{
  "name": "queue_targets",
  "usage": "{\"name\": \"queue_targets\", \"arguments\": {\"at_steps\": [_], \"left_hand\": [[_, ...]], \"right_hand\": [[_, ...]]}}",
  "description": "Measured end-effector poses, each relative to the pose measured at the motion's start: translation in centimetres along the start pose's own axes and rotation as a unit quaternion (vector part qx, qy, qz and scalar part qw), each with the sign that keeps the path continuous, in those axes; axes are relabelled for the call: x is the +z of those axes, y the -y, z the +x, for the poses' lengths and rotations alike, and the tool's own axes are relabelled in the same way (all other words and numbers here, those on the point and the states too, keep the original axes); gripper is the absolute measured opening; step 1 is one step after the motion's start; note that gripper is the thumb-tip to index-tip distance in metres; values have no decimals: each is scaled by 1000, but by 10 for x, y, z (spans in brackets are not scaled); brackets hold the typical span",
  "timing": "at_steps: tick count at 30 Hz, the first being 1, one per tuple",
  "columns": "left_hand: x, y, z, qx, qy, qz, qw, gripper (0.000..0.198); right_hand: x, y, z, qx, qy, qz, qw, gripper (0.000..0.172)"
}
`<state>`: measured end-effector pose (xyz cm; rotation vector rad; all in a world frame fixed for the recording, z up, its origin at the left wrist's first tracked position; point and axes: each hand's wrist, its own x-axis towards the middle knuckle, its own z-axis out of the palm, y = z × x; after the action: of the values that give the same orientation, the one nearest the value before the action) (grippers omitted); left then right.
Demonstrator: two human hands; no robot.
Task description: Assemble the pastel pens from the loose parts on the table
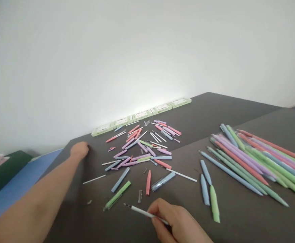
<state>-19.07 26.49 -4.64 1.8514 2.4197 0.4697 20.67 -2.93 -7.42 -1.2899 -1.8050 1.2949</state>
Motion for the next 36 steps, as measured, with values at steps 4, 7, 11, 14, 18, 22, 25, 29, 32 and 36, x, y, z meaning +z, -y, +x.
{"name": "queue_targets", "arguments": {"at_steps": [4,7,11,14,18,22,25,29,32,36], "left_hand": [[-3,-20,-41,-37,1,-42,998,30],[4,-43,-74,-33,2,-107,994,29],[17,-87,-132,30,23,-203,979,27],[24,-120,-185,100,30,-248,963,23],[27,-152,-242,182,19,-264,947,23],[35,-161,-254,249,9,-230,941,15],[45,-160,-240,295,13,-200,934,21],[54,-162,-219,342,9,-178,923,24],[57,-164,-211,365,3,-173,915,24],[57,-162,-211,369,-2,-176,912,22]], "right_hand": [[-2,3,8,-45,-5,9,999,16],[-1,0,10,-65,1,34,997,15],[2,-3,13,-73,2,80,994,16],[4,-5,17,-85,-24,114,990,15],[4,-5,25,-99,-70,112,986,11],[-2,-1,36,-118,-97,92,984,13],[-6,-1,51,-126,-118,58,983,20],[-15,-5,87,-109,-135,-13,985,22],[-24,-5,116,-87,-146,-82,982,22],[-32,-2,142,-74,-139,-174,972,26]]}}
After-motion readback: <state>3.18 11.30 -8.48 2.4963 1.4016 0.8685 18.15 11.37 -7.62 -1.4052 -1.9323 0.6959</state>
